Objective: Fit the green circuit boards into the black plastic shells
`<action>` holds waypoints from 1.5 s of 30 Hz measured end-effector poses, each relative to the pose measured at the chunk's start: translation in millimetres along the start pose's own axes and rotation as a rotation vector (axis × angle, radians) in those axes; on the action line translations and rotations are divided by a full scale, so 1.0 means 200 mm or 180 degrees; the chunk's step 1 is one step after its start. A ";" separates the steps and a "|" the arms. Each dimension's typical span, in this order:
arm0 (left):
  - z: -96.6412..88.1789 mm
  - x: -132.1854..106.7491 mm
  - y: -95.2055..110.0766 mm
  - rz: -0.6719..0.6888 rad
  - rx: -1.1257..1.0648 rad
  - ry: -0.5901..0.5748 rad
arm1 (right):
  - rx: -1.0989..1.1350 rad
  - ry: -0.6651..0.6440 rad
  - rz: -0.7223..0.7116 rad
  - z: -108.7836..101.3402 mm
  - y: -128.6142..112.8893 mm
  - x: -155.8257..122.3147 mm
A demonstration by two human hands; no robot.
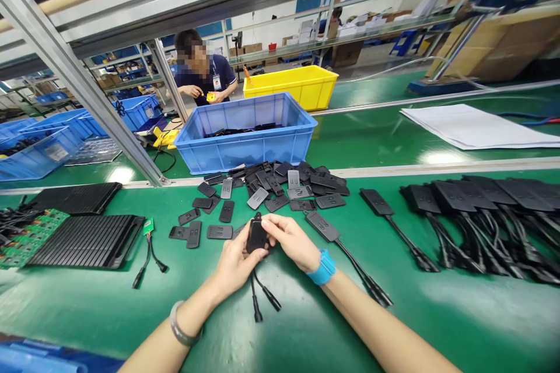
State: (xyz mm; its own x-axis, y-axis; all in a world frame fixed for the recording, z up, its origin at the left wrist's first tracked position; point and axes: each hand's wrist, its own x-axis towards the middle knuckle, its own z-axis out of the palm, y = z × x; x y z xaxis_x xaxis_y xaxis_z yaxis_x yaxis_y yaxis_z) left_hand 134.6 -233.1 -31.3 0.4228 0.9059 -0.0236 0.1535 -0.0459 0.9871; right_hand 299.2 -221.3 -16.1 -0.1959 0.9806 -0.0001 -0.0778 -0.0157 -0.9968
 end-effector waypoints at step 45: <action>-0.66 -0.15 0.20 -0.0545 0.2538 0.1015 | -0.0961 -0.0544 0.0035 0.13 0.06 -0.08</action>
State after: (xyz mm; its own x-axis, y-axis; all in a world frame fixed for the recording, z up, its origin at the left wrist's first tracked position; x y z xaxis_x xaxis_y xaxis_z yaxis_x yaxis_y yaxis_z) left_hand 9.9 -205.4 30.5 0.0851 0.9964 0.0017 0.8211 -0.0711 0.5663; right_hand 276.9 -242.0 -26.0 -0.3578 0.9335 -0.0232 0.2131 0.0574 -0.9753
